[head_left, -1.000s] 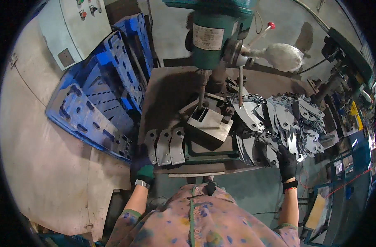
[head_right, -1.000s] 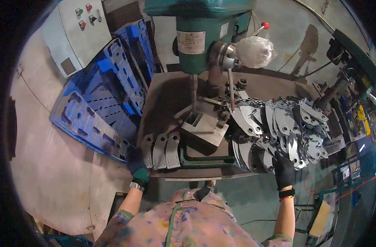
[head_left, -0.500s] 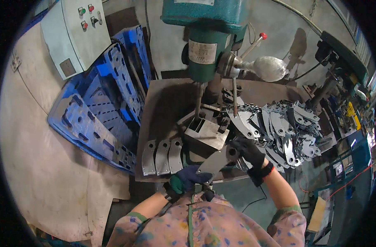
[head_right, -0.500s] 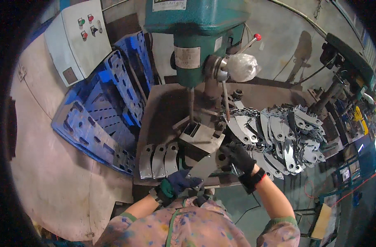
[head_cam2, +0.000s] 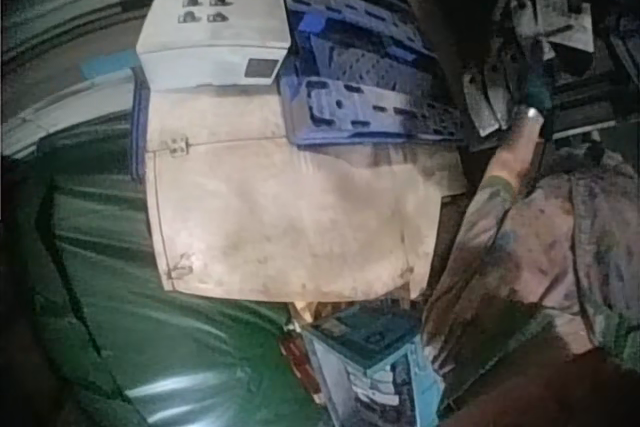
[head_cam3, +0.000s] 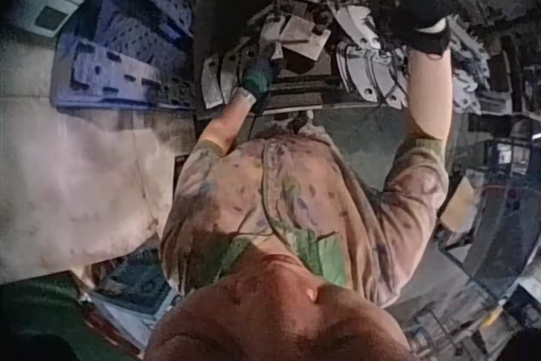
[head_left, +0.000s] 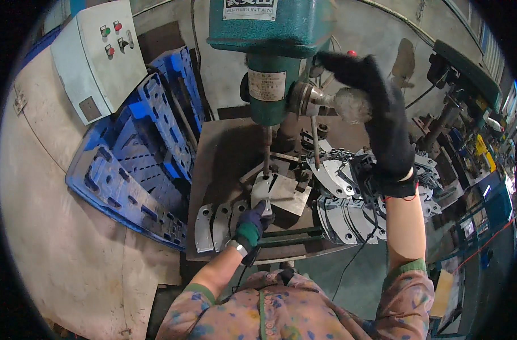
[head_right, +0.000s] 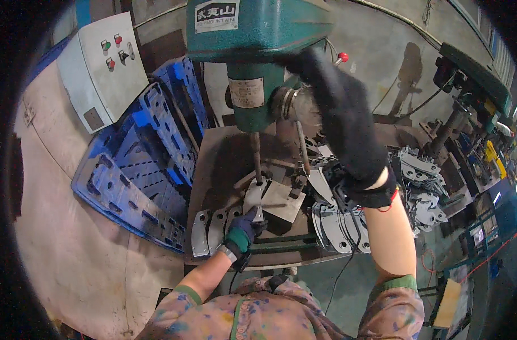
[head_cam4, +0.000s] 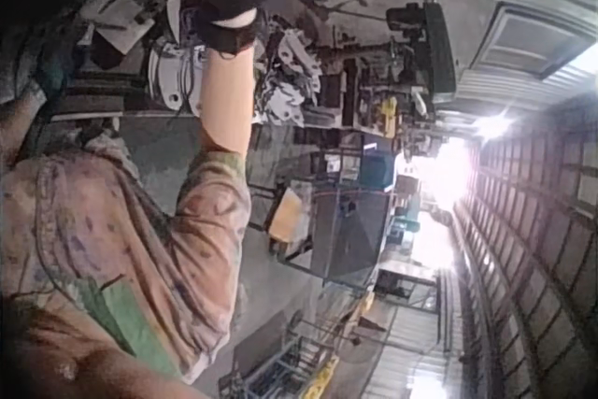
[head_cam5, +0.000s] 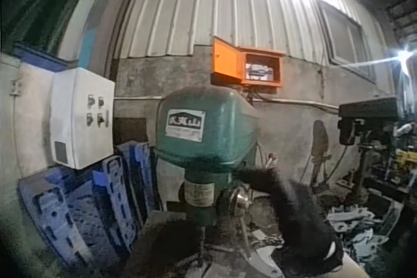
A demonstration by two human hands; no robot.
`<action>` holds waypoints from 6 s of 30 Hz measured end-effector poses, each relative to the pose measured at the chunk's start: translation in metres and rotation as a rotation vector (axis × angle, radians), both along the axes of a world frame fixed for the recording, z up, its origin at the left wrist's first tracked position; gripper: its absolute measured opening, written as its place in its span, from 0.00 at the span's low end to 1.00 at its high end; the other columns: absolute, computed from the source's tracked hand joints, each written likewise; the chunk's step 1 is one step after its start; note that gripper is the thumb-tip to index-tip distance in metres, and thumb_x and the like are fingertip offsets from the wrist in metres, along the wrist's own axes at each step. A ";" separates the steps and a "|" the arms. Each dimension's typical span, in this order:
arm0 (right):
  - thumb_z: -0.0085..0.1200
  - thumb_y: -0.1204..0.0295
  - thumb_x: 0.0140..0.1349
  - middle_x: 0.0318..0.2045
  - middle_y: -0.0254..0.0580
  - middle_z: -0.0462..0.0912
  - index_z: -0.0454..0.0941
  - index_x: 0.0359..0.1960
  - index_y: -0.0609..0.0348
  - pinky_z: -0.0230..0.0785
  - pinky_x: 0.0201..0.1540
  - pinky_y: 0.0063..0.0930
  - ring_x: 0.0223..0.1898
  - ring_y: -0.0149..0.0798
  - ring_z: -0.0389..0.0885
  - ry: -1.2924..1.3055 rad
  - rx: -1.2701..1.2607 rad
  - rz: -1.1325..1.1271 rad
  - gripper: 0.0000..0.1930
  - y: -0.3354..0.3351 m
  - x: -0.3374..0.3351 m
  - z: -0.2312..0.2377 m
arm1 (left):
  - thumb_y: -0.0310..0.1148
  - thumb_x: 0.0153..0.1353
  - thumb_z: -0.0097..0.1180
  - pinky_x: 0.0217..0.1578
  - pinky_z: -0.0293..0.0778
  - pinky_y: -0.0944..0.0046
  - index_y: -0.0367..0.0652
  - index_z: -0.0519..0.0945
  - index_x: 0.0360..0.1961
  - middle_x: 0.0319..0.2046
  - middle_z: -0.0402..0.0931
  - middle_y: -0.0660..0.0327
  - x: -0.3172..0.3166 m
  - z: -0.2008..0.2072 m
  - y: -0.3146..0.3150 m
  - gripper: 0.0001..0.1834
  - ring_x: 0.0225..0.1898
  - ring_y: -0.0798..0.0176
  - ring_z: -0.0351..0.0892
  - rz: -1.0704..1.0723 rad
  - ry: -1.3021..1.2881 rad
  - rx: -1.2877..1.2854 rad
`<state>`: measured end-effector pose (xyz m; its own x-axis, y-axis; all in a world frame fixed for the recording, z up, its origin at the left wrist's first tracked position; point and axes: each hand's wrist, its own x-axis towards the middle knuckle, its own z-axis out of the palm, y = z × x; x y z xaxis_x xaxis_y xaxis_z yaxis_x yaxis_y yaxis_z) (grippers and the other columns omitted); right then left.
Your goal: Drill holes into metal bracket components using a vertical drill press.
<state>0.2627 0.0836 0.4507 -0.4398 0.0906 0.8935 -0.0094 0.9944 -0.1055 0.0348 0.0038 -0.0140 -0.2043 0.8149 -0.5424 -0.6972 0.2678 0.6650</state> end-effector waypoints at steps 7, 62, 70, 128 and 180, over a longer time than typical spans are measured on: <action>0.50 0.69 0.83 0.50 0.57 0.91 0.80 0.69 0.63 0.81 0.57 0.40 0.48 0.52 0.92 -0.177 -0.217 -0.212 0.19 -0.017 0.006 -0.052 | 0.49 0.74 0.71 0.39 0.93 0.56 0.41 0.87 0.51 0.46 0.88 0.54 -0.014 -0.011 0.011 0.21 0.37 0.54 0.90 0.040 0.040 -0.048; 0.59 0.68 0.75 0.43 0.52 0.89 0.83 0.59 0.59 0.81 0.49 0.49 0.45 0.51 0.90 -0.013 -0.607 -0.729 0.15 0.202 -0.036 -0.366 | 0.51 0.71 0.74 0.32 0.86 0.61 0.36 0.91 0.41 0.36 0.90 0.56 -0.017 0.017 0.007 0.23 0.31 0.59 0.90 0.068 0.245 -0.102; 0.67 0.67 0.70 0.43 0.52 0.90 0.78 0.74 0.49 0.82 0.41 0.50 0.42 0.55 0.91 -0.140 -0.495 -0.781 0.30 0.310 0.024 -0.368 | 0.60 0.72 0.68 0.34 0.79 0.57 0.37 0.94 0.41 0.32 0.91 0.59 0.004 0.037 0.012 0.31 0.31 0.62 0.88 0.019 0.352 -0.122; 0.63 0.64 0.68 0.31 0.52 0.89 0.89 0.36 0.51 0.78 0.42 0.59 0.39 0.60 0.88 -0.804 -0.189 -0.910 0.08 0.113 0.164 -0.447 | 0.30 0.74 0.65 0.48 0.86 0.55 0.40 0.86 0.58 0.52 0.89 0.54 -0.084 -0.051 -0.193 0.15 0.50 0.54 0.90 0.479 -0.187 -0.043; 0.35 0.64 0.88 0.54 0.52 0.92 0.83 0.63 0.67 0.81 0.60 0.38 0.53 0.45 0.91 0.042 -0.476 -0.051 0.24 -0.007 -0.008 -0.012 | 0.55 0.75 0.68 0.29 0.82 0.59 0.43 0.92 0.45 0.37 0.90 0.60 -0.021 0.037 0.002 0.24 0.33 0.61 0.87 -0.181 0.409 -0.095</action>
<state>0.2544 0.0768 0.4386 -0.3890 0.5142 0.7644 0.0240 0.8351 -0.5495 0.0142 0.0054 0.0230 -0.2766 0.8075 -0.5209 -0.3186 0.4344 0.8425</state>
